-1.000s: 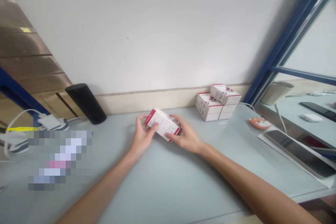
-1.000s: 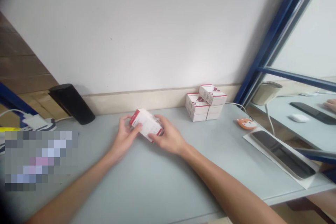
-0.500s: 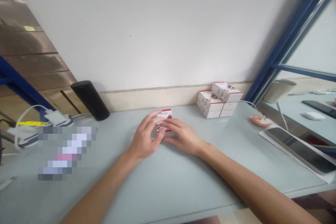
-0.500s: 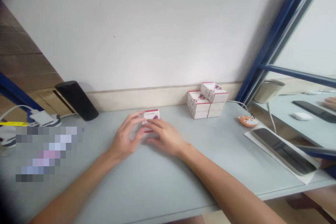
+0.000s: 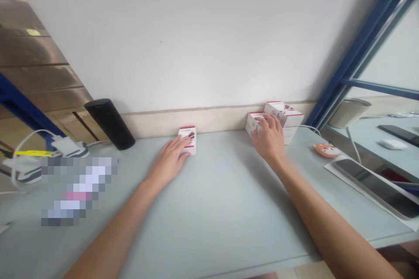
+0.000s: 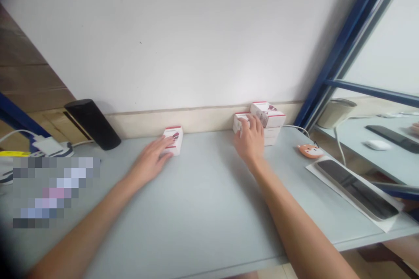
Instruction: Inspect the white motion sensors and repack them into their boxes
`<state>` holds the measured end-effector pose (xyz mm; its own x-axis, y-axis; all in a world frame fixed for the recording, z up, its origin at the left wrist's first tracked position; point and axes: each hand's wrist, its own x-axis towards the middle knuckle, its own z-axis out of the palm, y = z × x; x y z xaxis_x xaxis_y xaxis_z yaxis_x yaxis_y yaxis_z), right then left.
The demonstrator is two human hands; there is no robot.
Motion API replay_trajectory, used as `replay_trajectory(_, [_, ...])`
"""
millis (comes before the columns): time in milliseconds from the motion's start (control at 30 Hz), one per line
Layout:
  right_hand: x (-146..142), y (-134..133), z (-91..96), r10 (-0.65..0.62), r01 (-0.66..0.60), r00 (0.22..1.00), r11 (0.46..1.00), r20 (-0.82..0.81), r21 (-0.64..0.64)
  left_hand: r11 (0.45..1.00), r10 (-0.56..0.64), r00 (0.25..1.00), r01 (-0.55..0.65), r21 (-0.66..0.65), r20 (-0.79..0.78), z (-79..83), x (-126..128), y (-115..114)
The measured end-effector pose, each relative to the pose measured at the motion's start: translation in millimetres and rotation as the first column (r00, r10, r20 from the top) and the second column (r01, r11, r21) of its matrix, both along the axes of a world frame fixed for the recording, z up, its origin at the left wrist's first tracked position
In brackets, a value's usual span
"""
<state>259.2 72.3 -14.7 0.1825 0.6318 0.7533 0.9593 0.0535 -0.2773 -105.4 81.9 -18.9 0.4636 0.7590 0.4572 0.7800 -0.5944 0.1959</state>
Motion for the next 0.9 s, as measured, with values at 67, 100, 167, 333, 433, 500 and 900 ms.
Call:
replay_trajectory(67, [4, 2, -2.5, -0.014, 0.014, 1.0, 1.0, 0.01, -0.012, 0.998, 0.054, 0.998, -0.055, -0.018, -0.02, 1.8, -6, 2])
replay_trajectory(100, [5, 2, -3.5, -0.019, 0.02, 1.0, 1.0, 0.013, -0.02, 0.997, 0.072, 0.997, -0.073, -0.028, -0.028, 2.6, -8, 3])
replay_trajectory(167, [6, 3, -4.7, -0.03, 0.031, 0.999, 0.999, 0.016, -0.042, 0.996, 0.086, 0.996, -0.088, -0.032, -0.033, 3.8, -7, 3])
replay_trajectory(333, [9, 4, -6.1, -0.024, 0.024, 1.0, 0.997, 0.005, -0.076, 0.99, 0.136, 0.99, -0.138, 0.029, 0.035, 4.5, 2, 2])
replay_trajectory(433, [11, 4, -6.9, -0.004, 0.007, 1.0, 0.996, 0.031, -0.094, 0.981, 0.179, 0.98, -0.184, 0.062, 0.083, 2.9, 7, 1])
replay_trajectory(500, [12, 4, -7.3, 0.009, -0.004, 0.999, 0.994, 0.047, -0.107, 0.976, 0.194, 0.977, -0.201, 0.081, 0.09, 1.3, 9, 1])
replay_trajectory(900, [12, 4, -6.4, 0.031, -0.028, 0.999, 0.995, 0.026, -0.097, 0.97, 0.196, 0.98, -0.2, 0.142, 0.042, 0.2, 10, -6])
